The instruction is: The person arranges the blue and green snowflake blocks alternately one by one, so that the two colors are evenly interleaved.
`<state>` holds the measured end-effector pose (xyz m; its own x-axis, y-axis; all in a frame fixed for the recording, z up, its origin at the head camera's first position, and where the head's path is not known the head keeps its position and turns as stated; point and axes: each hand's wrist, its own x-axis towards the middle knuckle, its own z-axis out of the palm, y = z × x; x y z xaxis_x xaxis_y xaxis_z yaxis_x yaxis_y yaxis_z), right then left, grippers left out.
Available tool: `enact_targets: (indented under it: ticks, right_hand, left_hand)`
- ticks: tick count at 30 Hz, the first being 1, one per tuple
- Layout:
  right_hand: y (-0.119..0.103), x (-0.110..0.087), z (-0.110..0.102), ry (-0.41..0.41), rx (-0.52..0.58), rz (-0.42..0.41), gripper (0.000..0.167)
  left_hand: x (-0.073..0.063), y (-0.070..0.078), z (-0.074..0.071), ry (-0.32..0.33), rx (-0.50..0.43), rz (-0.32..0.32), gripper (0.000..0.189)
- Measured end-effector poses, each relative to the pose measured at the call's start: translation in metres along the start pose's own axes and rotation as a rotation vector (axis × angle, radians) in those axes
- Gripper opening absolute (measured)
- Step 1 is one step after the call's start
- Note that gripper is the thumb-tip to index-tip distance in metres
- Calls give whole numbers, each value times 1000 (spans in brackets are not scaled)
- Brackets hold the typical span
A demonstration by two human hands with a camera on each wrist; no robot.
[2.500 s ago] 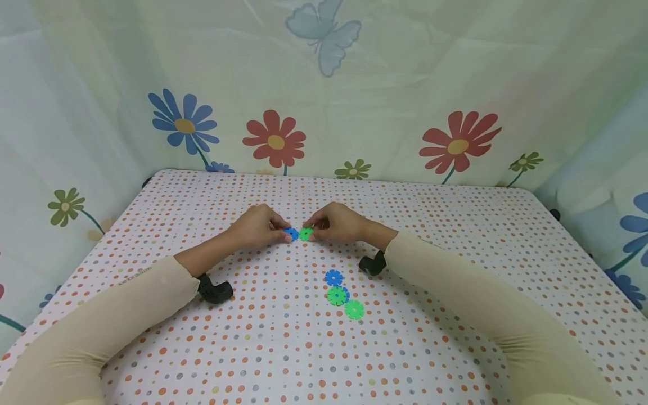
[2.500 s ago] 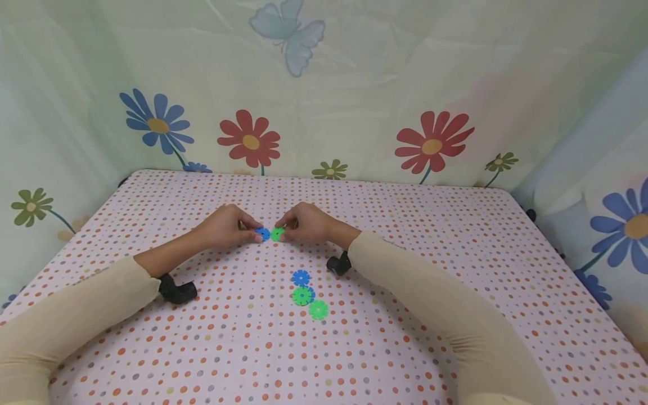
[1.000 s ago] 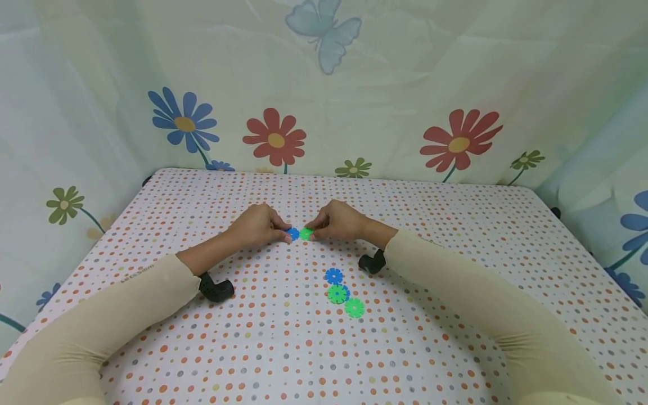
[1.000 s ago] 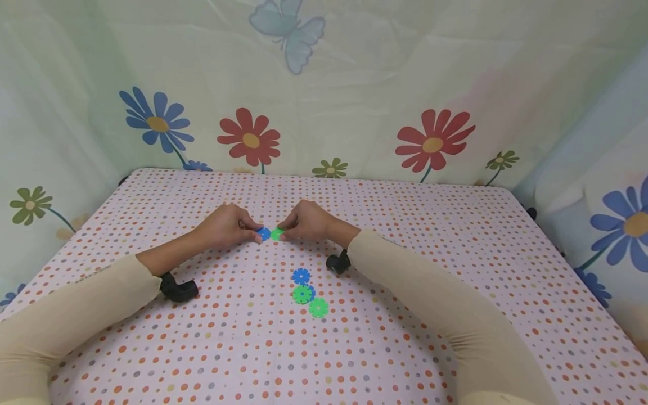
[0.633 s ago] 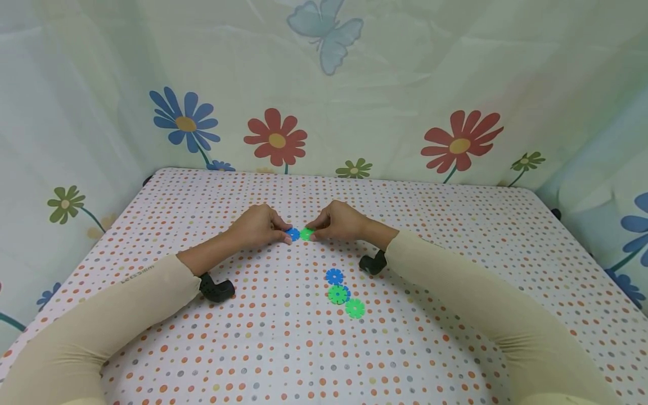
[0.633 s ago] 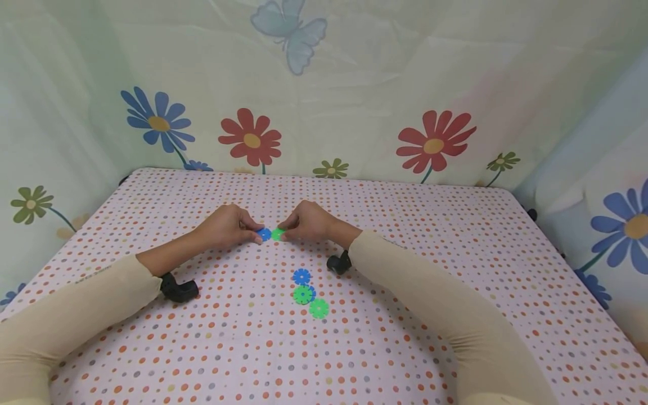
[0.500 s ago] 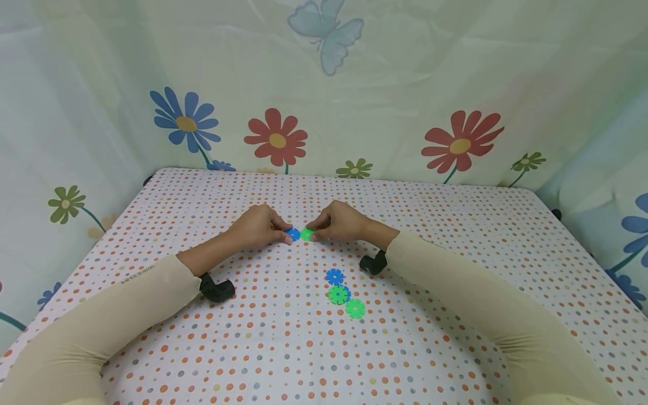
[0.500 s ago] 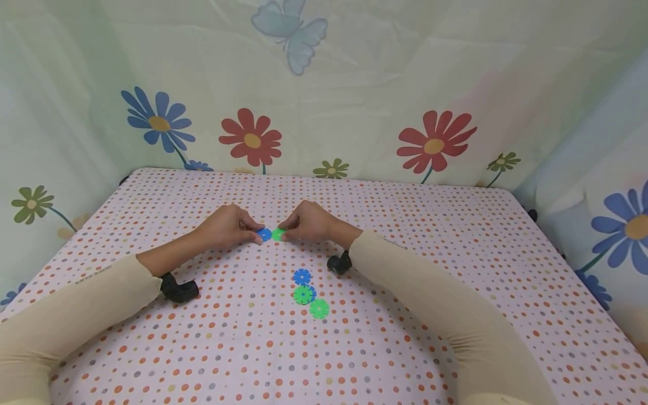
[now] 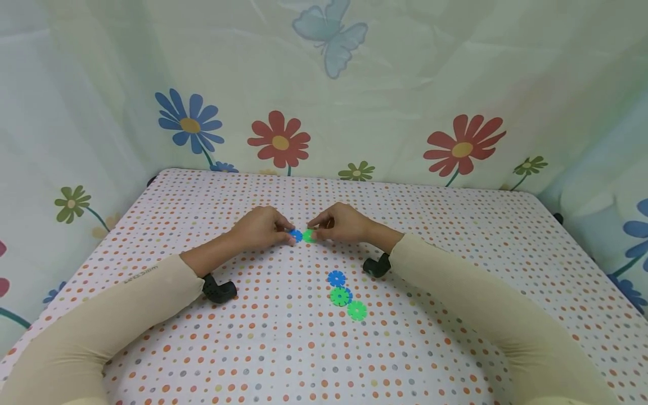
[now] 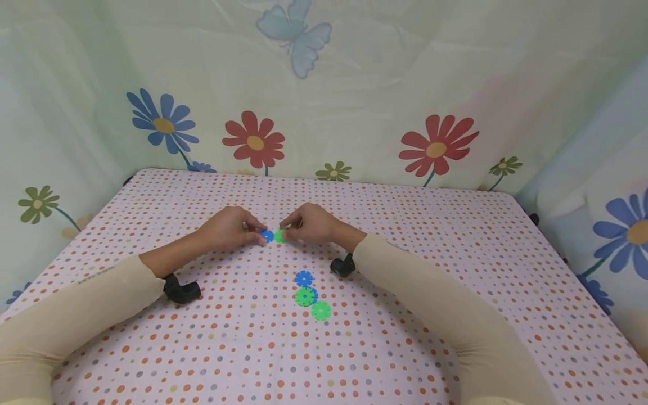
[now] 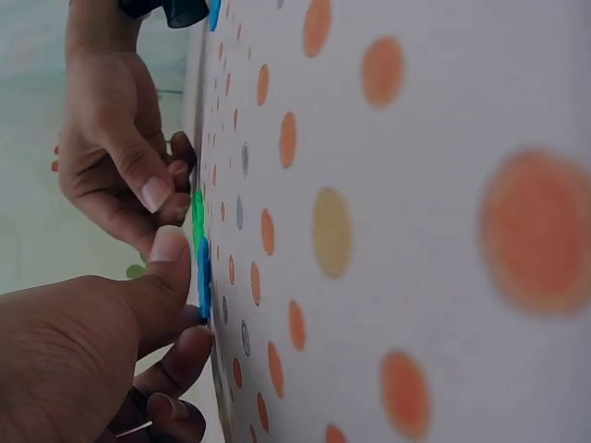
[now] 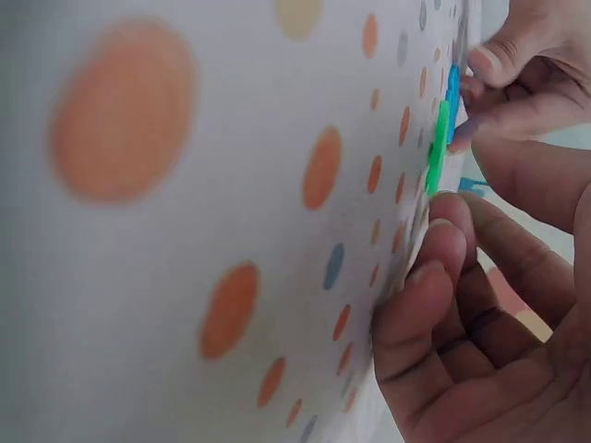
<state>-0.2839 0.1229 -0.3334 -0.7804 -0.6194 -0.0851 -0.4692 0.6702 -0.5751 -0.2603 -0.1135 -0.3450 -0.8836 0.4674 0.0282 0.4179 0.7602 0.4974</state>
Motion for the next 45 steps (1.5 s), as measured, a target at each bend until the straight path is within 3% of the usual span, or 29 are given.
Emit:
enact_targets:
  ticks: [5,12,18,22,37,45]
  right_hand:
    - [-6,-14,-3,31,20,-47,29]
    - [-26,-45,-6,-4,50,-84,26]
    - [-32,-71,-6,-23,66,-144,24]
    - [-29,-82,-7,-26,82,-163,24]
    - [0,-88,2,-158,89,-137,25]
    - [-2,-87,5,-173,13,-126,31]
  left_hand:
    - [2,4,0,23,82,30,37]
    - [4,11,1,56,125,-2,40]
    - [13,15,9,24,12,48,41]
    - [17,18,13,-26,-41,36,43]
    - [18,17,19,-30,-145,-51,37]
    - [18,17,18,-22,-157,-40,33]
